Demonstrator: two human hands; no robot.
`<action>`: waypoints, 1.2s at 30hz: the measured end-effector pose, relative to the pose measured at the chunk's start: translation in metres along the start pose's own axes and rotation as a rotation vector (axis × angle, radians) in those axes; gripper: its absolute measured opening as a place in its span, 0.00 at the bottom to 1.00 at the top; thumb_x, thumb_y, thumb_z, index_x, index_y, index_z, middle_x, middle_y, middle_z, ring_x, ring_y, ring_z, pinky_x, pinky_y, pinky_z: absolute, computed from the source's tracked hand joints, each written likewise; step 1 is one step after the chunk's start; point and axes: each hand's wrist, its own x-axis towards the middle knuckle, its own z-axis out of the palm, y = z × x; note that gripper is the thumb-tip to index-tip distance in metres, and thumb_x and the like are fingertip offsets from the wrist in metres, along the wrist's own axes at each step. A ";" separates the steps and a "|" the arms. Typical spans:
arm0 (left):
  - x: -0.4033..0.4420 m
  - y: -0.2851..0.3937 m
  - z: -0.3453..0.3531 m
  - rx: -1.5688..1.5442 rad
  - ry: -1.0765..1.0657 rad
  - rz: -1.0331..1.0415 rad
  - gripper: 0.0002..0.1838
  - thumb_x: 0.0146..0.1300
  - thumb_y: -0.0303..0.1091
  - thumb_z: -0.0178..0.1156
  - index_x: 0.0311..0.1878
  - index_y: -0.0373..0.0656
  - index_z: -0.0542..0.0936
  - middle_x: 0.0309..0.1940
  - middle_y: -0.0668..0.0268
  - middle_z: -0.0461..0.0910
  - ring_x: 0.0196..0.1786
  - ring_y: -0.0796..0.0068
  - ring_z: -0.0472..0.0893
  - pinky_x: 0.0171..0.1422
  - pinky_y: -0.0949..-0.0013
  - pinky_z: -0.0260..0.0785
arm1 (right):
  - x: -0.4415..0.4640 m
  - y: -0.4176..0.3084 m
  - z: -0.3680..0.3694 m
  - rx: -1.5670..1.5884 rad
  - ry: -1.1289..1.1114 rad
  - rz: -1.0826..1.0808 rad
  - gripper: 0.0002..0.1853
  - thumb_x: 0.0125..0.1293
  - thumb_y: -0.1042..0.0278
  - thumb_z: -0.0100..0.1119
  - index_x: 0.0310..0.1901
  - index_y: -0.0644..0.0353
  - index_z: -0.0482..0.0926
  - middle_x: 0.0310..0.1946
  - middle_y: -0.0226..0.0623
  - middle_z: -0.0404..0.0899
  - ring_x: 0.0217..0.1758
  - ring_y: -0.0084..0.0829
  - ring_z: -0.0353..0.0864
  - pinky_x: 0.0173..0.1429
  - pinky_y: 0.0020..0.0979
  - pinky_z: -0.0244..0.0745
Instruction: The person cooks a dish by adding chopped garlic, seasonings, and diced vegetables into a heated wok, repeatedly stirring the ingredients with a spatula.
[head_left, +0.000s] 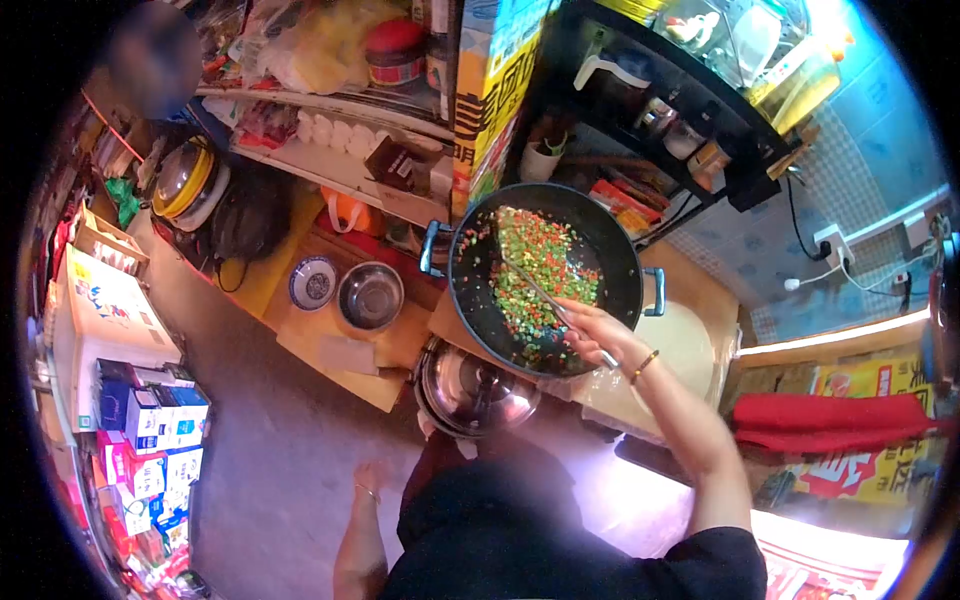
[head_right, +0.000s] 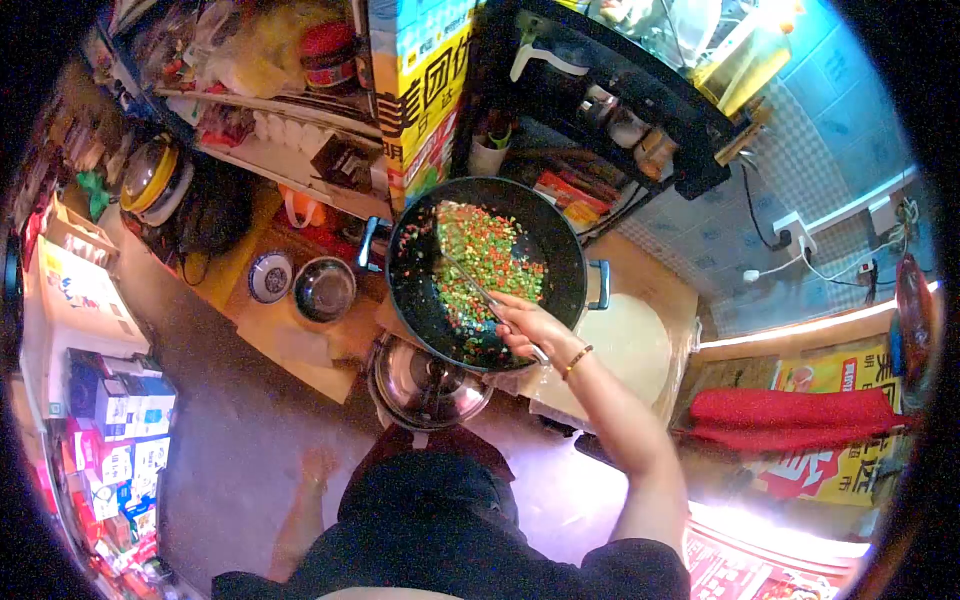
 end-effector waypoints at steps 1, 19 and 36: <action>-0.002 0.000 -0.001 0.020 0.006 0.003 0.14 0.66 0.38 0.47 0.50 0.41 0.70 0.35 0.58 0.78 0.34 0.64 0.80 0.35 0.64 0.75 | 0.006 0.008 -0.010 0.007 0.000 -0.003 0.22 0.71 0.65 0.42 0.65 0.41 0.58 0.21 0.26 0.67 0.10 0.13 0.53 0.10 0.17 0.50; 0.001 0.035 0.054 0.086 -0.120 0.045 0.14 0.63 0.36 0.51 0.49 0.41 0.69 0.39 0.53 0.77 0.35 0.58 0.80 0.39 0.57 0.76 | -0.109 0.013 0.032 -1.157 0.401 -0.029 0.23 0.70 0.57 0.39 0.66 0.44 0.59 0.15 0.34 0.68 0.13 0.25 0.67 0.18 0.30 0.65; 0.016 0.008 0.006 -0.116 -0.103 -0.024 0.12 0.65 0.39 0.49 0.47 0.47 0.74 0.35 0.60 0.80 0.30 0.63 0.80 0.32 0.61 0.75 | -0.018 0.014 -0.008 -1.072 0.518 -0.406 0.22 0.69 0.58 0.40 0.64 0.49 0.62 0.19 0.43 0.75 0.12 0.28 0.69 0.21 0.33 0.69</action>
